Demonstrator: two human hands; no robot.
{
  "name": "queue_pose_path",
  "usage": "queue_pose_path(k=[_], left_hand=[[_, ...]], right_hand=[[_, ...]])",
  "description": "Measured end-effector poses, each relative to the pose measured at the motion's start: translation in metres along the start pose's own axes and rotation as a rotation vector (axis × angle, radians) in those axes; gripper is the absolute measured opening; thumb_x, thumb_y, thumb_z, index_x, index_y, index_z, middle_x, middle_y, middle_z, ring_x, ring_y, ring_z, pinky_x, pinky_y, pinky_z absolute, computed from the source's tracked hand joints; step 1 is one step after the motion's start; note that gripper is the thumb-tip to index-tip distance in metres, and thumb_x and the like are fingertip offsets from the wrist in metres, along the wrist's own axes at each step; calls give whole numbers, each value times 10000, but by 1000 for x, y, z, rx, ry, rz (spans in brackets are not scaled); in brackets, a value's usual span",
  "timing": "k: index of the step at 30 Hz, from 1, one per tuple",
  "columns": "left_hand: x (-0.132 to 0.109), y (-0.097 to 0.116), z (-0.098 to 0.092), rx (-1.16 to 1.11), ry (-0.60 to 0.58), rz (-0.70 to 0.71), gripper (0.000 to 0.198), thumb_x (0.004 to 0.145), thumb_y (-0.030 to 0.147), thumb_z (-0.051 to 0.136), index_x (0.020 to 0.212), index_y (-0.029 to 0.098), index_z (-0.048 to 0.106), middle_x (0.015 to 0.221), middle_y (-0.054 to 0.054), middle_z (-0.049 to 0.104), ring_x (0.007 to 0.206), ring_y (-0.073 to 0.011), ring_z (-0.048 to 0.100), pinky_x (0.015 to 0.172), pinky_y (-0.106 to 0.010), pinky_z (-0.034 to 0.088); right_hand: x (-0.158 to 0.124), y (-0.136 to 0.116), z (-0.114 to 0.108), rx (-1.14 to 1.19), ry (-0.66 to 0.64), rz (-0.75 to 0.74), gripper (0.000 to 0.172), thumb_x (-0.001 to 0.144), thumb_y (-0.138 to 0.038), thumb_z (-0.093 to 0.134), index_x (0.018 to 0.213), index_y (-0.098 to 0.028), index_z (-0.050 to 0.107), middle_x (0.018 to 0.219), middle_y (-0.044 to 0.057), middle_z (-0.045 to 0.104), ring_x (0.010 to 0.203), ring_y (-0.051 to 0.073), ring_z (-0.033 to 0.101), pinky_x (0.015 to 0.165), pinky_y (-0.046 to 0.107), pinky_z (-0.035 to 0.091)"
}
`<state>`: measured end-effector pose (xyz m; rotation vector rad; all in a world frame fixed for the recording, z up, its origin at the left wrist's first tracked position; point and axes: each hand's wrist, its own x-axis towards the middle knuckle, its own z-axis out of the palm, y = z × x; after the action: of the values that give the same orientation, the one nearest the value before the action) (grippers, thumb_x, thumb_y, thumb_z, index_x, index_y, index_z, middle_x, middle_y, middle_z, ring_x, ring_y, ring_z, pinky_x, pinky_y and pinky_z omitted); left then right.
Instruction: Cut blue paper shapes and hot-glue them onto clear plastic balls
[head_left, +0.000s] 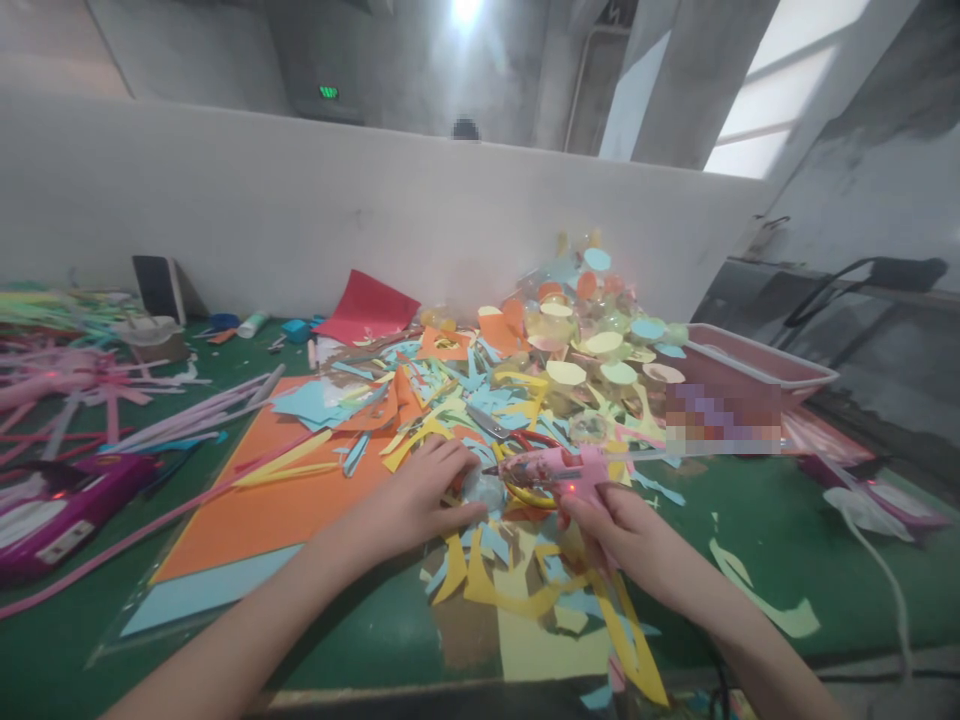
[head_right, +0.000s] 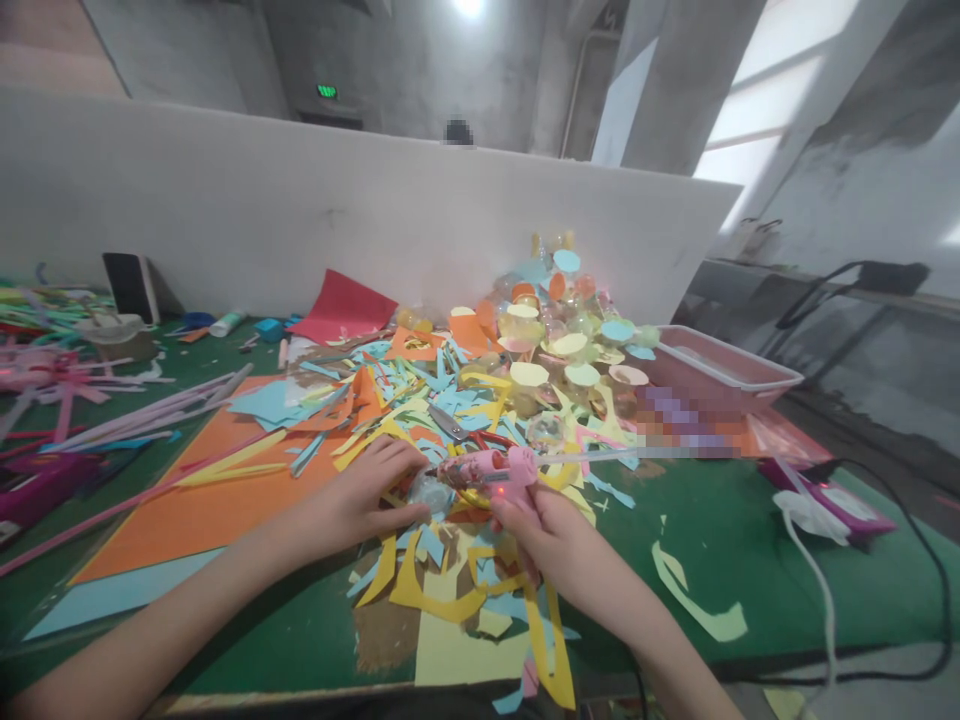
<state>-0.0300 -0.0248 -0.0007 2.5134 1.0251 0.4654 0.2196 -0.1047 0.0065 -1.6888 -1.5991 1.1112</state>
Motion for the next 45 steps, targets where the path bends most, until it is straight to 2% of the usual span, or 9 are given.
queue_pose_path(k=[16,23,30,36,41,45], left_hand=[[0,-2,2,-10,35,24,278,873,481,590,970,221,574,930,-35,545,923,-211,471,745,-311,375],[1,0,1,1,19,6,275,868,475,595,946,213,566,918,-38,535,907,-209,466,734,-310,379],[2,1,0,14,17,11,278,871,473,592,953,208,570,911,-40,529,899,-208,463,734,-311,380],[1,-2,2,21,12,14,276,872,475,591,944,212,556,919,-39,528,905,-209,465,743,-312,381],[1,-1,1,6,23,2,272,862,469,607,957,218,566,925,-40,538,918,-216,475,744,-315,384],[1,-1,1,0,22,-2,274,873,473,587,965,216,569,926,-40,541,911,-213,476,757,-322,390]], right_hand=[[0,2,3,-80,31,21,424,892,-580,445,700,-207,506,525,-34,515,545,146,527,578,260,393],[1,4,3,-66,42,35,451,892,-566,457,604,-220,428,533,-30,504,538,134,505,575,256,386],[2,11,4,-25,30,18,444,895,-584,456,643,-218,441,545,-35,515,540,135,510,573,252,391],[1,6,4,-60,26,12,463,899,-590,439,625,-217,445,534,-31,510,543,132,509,593,252,394],[0,4,4,-67,31,25,438,884,-598,439,681,-211,482,544,-38,495,542,137,500,569,251,397],[-1,6,2,-56,40,-16,472,869,-631,434,657,-214,495,555,-23,515,563,150,528,574,251,421]])
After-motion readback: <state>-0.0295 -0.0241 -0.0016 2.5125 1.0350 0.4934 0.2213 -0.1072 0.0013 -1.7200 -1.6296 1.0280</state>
